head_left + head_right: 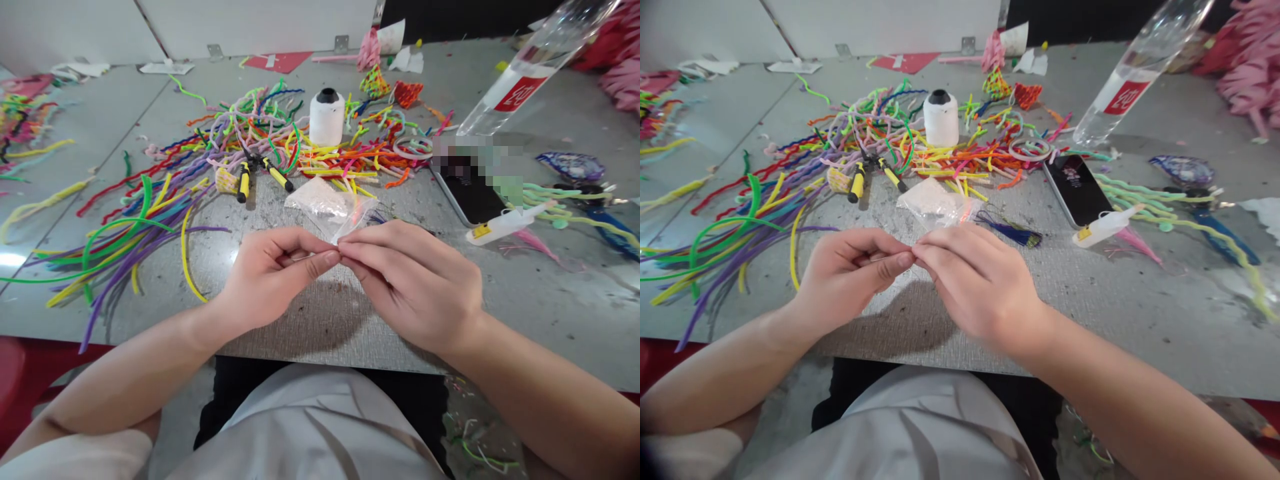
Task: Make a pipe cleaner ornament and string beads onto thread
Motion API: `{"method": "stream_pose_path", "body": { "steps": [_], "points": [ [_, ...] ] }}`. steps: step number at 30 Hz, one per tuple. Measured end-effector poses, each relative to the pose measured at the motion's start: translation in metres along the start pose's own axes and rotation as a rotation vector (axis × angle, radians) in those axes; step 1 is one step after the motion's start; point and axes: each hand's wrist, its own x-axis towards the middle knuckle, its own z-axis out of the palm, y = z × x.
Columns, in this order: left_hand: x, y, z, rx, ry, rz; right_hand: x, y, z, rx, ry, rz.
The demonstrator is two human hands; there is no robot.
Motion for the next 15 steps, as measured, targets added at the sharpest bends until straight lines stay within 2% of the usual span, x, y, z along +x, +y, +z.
{"method": "stream_pose_path", "body": {
  "steps": [5, 10, 15],
  "points": [
    [0.0031, -0.0053, -0.0012, -0.078, -0.029, -0.065, -0.0015, 0.0018, 0.0007, -0.003, -0.007, -0.008],
    [0.0056, -0.0064, -0.0007, -0.06, -0.029, -0.094, -0.004, 0.002, 0.0026, -0.032, 0.003, 0.008],
    [0.0067, -0.0076, -0.0035, -0.08, -0.035, -0.185, -0.0031, 0.009, 0.0008, 0.002, -0.039, -0.015]
  ]
}}
